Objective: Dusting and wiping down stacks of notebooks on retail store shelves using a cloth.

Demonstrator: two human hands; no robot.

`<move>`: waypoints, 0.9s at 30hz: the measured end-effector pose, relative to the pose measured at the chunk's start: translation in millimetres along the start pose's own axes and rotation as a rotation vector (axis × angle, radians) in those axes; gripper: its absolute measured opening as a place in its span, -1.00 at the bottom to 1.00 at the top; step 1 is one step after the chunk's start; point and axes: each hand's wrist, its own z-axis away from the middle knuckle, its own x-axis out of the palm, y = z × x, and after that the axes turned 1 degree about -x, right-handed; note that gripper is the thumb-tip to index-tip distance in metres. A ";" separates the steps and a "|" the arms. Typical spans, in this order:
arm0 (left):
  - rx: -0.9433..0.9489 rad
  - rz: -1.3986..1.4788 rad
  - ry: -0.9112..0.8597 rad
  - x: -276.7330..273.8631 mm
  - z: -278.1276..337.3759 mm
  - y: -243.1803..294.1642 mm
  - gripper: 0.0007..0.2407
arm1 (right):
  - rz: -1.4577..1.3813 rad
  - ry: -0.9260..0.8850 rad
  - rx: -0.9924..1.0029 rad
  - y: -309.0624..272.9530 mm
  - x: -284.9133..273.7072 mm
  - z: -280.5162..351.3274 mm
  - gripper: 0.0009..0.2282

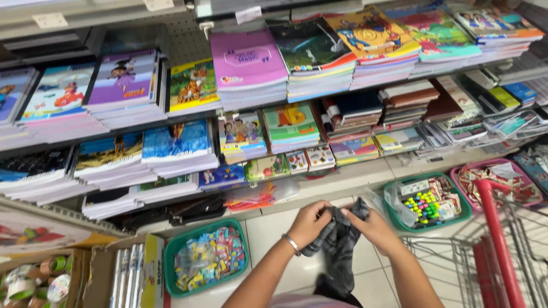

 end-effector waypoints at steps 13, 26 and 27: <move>0.736 -0.845 0.605 -172.3 -262.6 129.3 -0.75 | -1.033 0.096 -0.422 -253.3 -26.1 -202.1 -0.48; 0.625 -0.905 0.438 -210.4 -324.8 107.5 -0.84 | 0.783 -0.493 -0.852 -279.9 25.4 -413.7 -0.49; 0.616 -0.924 0.412 -211.9 -325.1 108.1 -0.84 | 0.863 -0.450 -0.866 -293.3 35.7 -415.6 -0.54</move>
